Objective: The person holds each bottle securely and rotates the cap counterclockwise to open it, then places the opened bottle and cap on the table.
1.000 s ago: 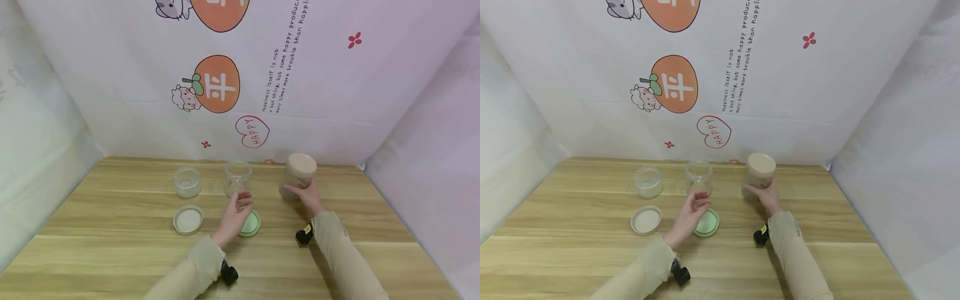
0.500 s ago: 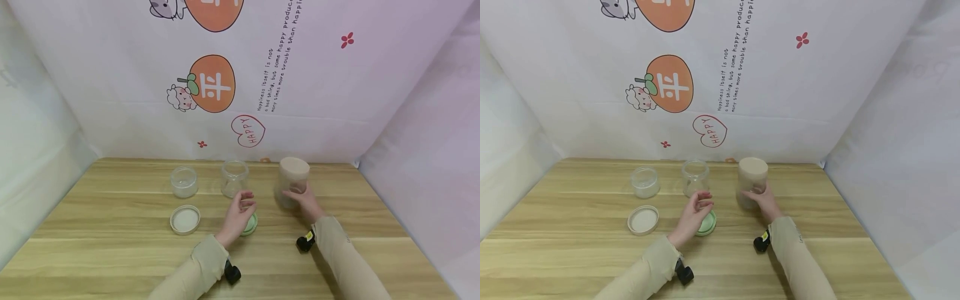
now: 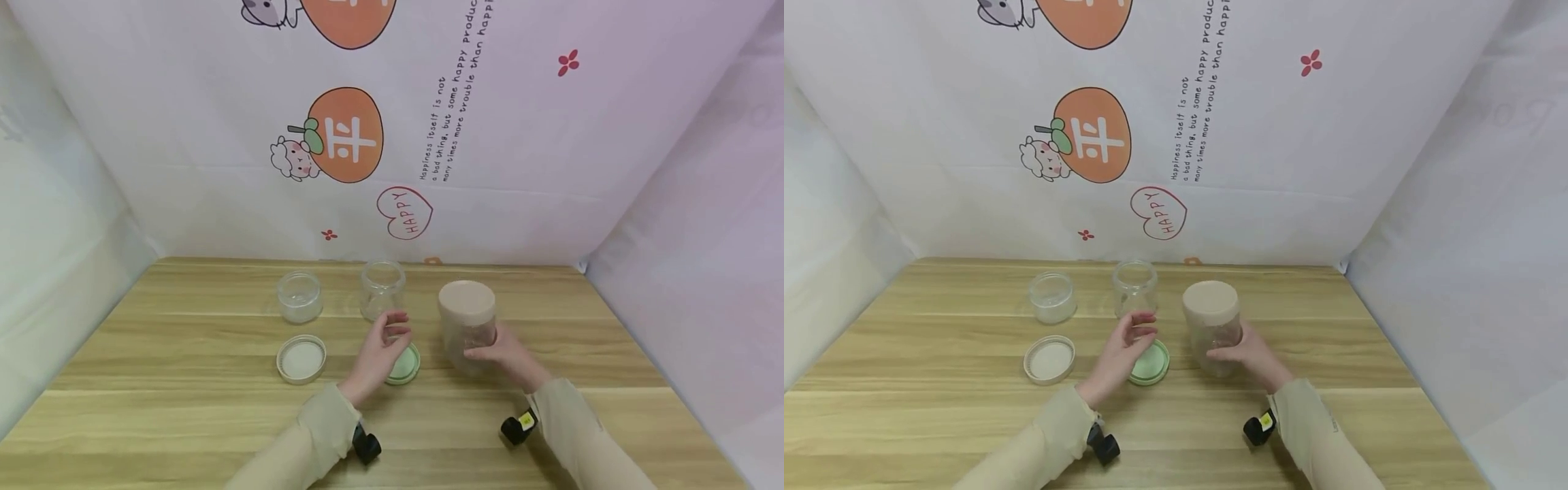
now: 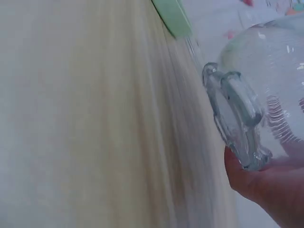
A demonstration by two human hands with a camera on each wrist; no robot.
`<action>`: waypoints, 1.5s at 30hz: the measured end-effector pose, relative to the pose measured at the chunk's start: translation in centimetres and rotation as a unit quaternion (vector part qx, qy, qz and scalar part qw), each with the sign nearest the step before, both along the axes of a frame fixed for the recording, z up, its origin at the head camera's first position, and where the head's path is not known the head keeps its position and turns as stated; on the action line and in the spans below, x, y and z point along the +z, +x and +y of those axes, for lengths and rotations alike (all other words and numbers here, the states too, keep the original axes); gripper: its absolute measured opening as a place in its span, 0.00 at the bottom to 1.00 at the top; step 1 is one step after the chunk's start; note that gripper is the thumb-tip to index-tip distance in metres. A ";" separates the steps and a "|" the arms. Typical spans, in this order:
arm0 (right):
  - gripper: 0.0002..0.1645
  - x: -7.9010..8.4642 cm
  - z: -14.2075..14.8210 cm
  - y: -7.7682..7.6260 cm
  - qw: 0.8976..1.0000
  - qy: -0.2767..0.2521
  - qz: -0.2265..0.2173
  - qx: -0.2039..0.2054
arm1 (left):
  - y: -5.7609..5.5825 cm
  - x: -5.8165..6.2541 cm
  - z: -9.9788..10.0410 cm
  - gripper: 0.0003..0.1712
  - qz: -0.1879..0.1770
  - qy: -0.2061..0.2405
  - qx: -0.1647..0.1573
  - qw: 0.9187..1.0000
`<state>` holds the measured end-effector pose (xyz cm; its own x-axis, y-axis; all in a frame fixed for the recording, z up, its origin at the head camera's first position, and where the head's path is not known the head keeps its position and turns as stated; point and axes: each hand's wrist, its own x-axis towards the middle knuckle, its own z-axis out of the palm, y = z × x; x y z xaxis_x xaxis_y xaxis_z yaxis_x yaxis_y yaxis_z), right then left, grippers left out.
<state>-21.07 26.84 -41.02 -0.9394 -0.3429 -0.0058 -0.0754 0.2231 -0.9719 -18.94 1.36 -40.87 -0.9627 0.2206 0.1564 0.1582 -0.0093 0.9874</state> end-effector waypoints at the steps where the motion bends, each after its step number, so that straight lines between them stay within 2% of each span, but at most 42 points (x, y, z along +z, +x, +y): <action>1: 0.50 0.1 -0.2 0.3 1.000 0.000 0.005 0.010 | 0.0 0.1 -0.2 0.21 0.001 -0.002 -0.001 1.000; 6: 0.52 0.4 -1.2 1.5 0.999 0.021 0.031 0.033 | 0.3 0.7 -1.3 0.22 0.008 -0.018 -0.007 1.000; 12: 0.54 0.4 -2.5 2.7 0.992 0.059 0.094 0.056 | 0.5 1.2 -2.2 0.23 0.029 -0.016 -0.019 0.999; 16: 0.54 0.3 -3.4 3.4 0.992 0.057 0.096 0.066 | 0.8 1.5 -2.6 0.25 0.056 -0.029 -0.036 0.997; 20: 0.55 0.2 -3.9 4.0 0.990 0.059 0.100 0.077 | 1.2 1.6 -2.8 0.28 0.092 -0.053 -0.067 0.992; 23: 0.55 0.2 -4.2 4.3 0.989 0.063 0.101 0.084 | 1.5 1.7 -2.9 0.29 0.129 -0.079 -0.089 0.985; 27: 0.55 0.4 -4.7 4.5 0.985 0.078 0.115 0.098 | 1.8 1.7 -2.9 0.32 0.171 -0.131 -0.097 0.972; 30: 0.56 0.6 -5.2 4.4 0.981 0.106 0.130 0.097 | 1.9 1.8 -2.9 0.35 0.184 -0.153 -0.102 0.966; 36: 0.57 1.0 -6.0 4.5 0.974 0.152 0.142 0.089 | 2.0 1.9 -2.7 0.41 0.185 -0.161 -0.115 0.963; 40: 0.56 1.1 -6.4 4.5 0.974 0.159 0.137 0.089 | 2.1 1.8 -2.6 0.39 0.195 -0.166 -0.112 0.960; 45: 0.56 1.1 -6.6 4.7 0.975 0.158 0.136 0.078 | 2.1 1.4 -2.4 0.37 0.213 -0.150 -0.099 0.960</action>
<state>-16.37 20.22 -39.97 -0.8570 -0.5038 0.1086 -0.3788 0.4728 -0.7956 -16.83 -1.00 -39.45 -0.7601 0.4889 0.4280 0.5731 0.1940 0.7962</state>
